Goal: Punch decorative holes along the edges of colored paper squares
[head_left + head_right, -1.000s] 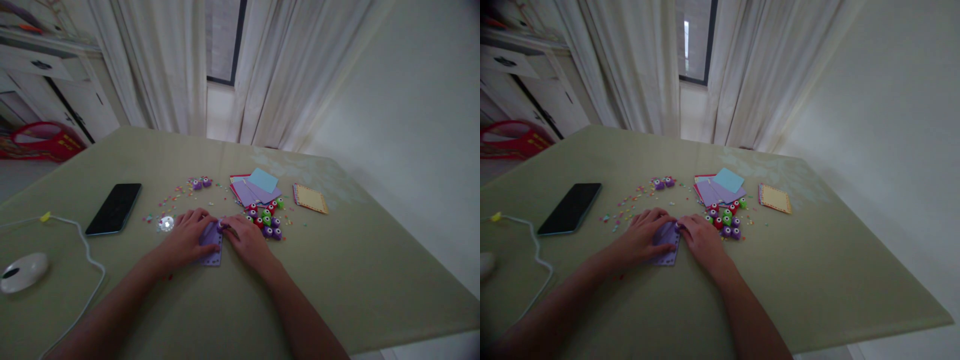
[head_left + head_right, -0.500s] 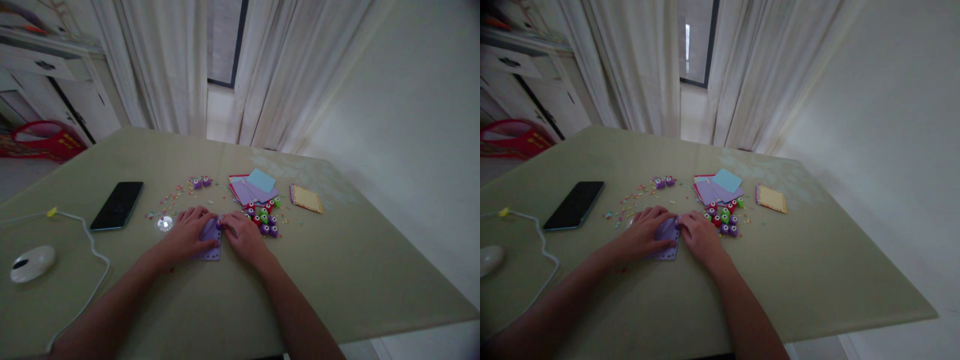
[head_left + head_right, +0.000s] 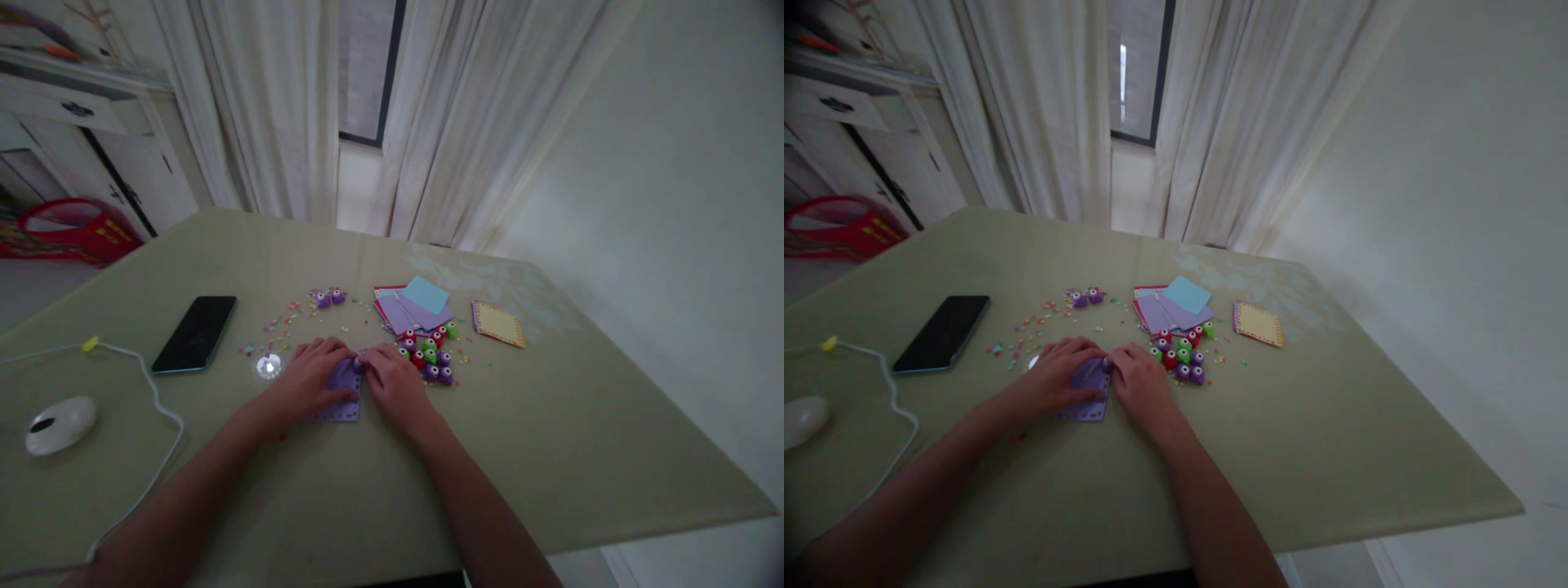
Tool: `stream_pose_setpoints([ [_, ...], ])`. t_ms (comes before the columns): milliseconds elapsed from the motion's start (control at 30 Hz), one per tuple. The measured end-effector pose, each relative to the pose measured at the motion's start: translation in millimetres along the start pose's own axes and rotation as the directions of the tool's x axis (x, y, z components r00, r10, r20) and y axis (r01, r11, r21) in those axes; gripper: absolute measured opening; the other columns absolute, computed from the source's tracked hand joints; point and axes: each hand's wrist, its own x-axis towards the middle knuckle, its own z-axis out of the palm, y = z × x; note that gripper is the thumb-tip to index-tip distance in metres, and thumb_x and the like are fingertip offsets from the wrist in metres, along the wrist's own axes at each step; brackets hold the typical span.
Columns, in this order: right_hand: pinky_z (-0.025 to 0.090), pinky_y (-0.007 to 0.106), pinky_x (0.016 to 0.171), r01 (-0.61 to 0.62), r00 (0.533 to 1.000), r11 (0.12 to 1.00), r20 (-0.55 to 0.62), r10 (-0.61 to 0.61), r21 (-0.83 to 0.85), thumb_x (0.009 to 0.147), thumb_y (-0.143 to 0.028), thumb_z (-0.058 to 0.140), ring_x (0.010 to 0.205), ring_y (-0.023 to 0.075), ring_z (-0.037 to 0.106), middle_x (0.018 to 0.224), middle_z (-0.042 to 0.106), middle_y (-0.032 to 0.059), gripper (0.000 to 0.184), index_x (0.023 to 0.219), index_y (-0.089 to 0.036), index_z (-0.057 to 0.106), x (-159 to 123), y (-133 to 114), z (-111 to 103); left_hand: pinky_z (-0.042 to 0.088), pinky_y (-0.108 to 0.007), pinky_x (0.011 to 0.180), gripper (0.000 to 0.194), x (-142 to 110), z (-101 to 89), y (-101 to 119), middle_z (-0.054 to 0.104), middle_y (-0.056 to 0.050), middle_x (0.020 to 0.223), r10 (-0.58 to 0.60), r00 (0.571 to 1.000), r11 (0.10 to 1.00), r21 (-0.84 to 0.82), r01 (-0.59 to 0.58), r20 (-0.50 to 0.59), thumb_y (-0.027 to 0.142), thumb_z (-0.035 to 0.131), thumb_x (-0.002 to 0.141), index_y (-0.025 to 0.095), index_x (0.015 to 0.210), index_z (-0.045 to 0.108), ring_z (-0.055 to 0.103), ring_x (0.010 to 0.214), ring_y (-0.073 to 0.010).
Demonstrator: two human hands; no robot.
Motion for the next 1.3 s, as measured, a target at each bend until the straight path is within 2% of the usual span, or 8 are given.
stream_pose_setpoints([
  [533, 0.051, 0.031, 0.101, 0.014, 1.000, 0.999, 0.027, -0.015, 0.039, 0.101, -0.006, 0.059, 0.111, 0.0218, 0.068, 0.117, 0.073, 0.0078, 0.026, 0.116, -0.020, 0.075, 0.0, -0.2, -3.3, 0.040, -0.048, 0.104, 0.049, -0.8, -4.4, 4.5, 0.066, -0.006, 0.132, -0.011, 1.000, 1.000, 0.006, 0.011, 0.023, 0.045, 0.081, 0.088, 0.030, 0.133, 0.068, 0.059, 0.124, -0.0323],
  [900, 0.051, 0.030, 0.097, 0.016, 1.000, 0.997, 0.015, -0.015, -0.072, 0.098, -0.003, 0.057, 0.112, 0.0212, 0.065, 0.119, 0.071, 0.0064, 0.032, 0.114, -0.024, 0.076, -1.2, 1.0, -2.3, 0.040, -0.048, 0.104, 0.050, -0.6, -3.7, 2.6, 0.067, -0.006, 0.132, -0.002, 1.000, 1.000, 0.007, 0.002, 0.001, 0.049, 0.079, 0.089, 0.029, 0.134, 0.067, 0.059, 0.123, -0.0320],
  [1000, 0.051, 0.031, 0.097, 0.029, 0.999, 0.993, -0.010, -0.031, -0.116, 0.097, -0.003, 0.058, 0.112, 0.0222, 0.063, 0.119, 0.069, 0.0068, 0.032, 0.113, -0.024, 0.076, -2.0, 2.7, 0.5, 0.041, -0.046, 0.102, 0.040, 2.1, -3.3, 5.2, 0.070, -0.006, 0.127, 0.030, 0.999, 1.000, -0.005, -0.030, -0.044, 0.046, 0.076, 0.093, 0.028, 0.128, 0.070, 0.062, 0.119, -0.0304],
  [1133, 0.051, 0.031, 0.092, 0.021, 0.999, 0.987, -0.024, -0.025, -0.158, 0.097, -0.005, 0.058, 0.110, 0.0229, 0.061, 0.116, 0.067, 0.0076, 0.030, 0.111, -0.024, 0.076, -1.2, 2.3, 3.4, 0.045, -0.044, 0.099, 0.019, 7.3, -0.3, 12.8, 0.074, -0.006, 0.119, 0.044, 0.992, 0.998, -0.030, -0.048, -0.119, 0.034, 0.068, 0.101, 0.027, 0.118, 0.072, 0.065, 0.113, -0.0272],
  [1300, 0.050, 0.031, 0.088, 0.007, 1.000, 0.983, -0.023, -0.012, -0.181, 0.098, -0.006, 0.057, 0.106, 0.0232, 0.059, 0.112, 0.065, 0.0086, 0.028, 0.109, -0.022, 0.077, 0.6, -0.8, 3.8, 0.048, -0.043, 0.095, 0.017, 11.2, 3.0, 17.9, 0.074, -0.007, 0.112, 0.022, 0.990, 0.999, -0.021, -0.026, -0.141, 0.028, 0.059, 0.105, 0.025, 0.111, 0.075, 0.066, 0.108, -0.0278],
])
